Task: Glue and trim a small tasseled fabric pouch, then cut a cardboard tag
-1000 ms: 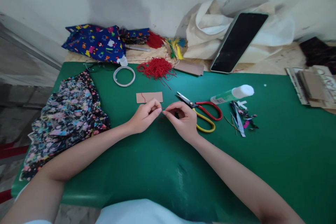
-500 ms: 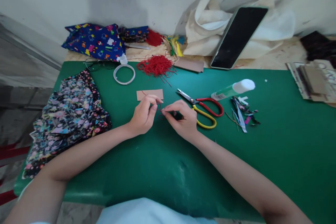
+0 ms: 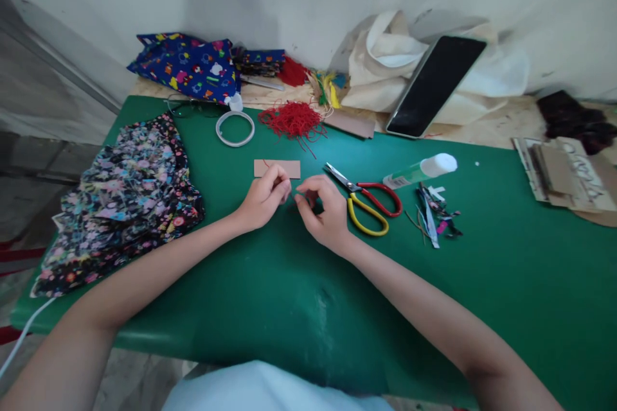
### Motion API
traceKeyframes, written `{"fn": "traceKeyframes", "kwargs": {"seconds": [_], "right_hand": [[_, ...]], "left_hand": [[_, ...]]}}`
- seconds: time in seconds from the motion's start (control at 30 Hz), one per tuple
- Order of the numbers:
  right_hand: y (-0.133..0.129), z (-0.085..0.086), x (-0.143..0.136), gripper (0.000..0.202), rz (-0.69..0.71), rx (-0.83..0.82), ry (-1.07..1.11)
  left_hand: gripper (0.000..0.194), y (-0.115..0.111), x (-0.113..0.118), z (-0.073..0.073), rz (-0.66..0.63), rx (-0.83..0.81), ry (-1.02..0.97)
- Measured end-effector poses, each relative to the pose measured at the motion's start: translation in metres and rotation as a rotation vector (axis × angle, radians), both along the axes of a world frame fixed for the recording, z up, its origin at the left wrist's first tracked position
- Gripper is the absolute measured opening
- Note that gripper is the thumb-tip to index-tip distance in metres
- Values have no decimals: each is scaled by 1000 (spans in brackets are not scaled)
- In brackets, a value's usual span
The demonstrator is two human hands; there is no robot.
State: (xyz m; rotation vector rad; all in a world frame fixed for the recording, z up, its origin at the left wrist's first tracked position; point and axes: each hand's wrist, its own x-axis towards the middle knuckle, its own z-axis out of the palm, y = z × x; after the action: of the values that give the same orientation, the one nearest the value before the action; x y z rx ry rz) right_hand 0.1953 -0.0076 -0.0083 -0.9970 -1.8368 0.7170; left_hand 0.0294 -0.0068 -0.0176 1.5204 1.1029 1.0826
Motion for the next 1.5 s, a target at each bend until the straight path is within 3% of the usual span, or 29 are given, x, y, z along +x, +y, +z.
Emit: {"fn": "traceKeyframes", "kwargs": {"seconds": [0.17,0.4,0.8,1.03,1.5], "right_hand": [[6,-1,0,17,63,-236,72],[4,2,1,7,79,-194,-16],[5,-1,-1,8,-27,-279,49],[6,1,-1,11,35,-209,2],[7,0,4,11,53,-241,41]], "left_hand": [[36,6,0,0,-19,-143,-193],[37,4,-4,2,-56,-206,-133],[12,4,-1,8,-91,-26,71],[16,2,-1,9,-105,-40,53],[17,1,-6,10,-150,-69,96]]}}
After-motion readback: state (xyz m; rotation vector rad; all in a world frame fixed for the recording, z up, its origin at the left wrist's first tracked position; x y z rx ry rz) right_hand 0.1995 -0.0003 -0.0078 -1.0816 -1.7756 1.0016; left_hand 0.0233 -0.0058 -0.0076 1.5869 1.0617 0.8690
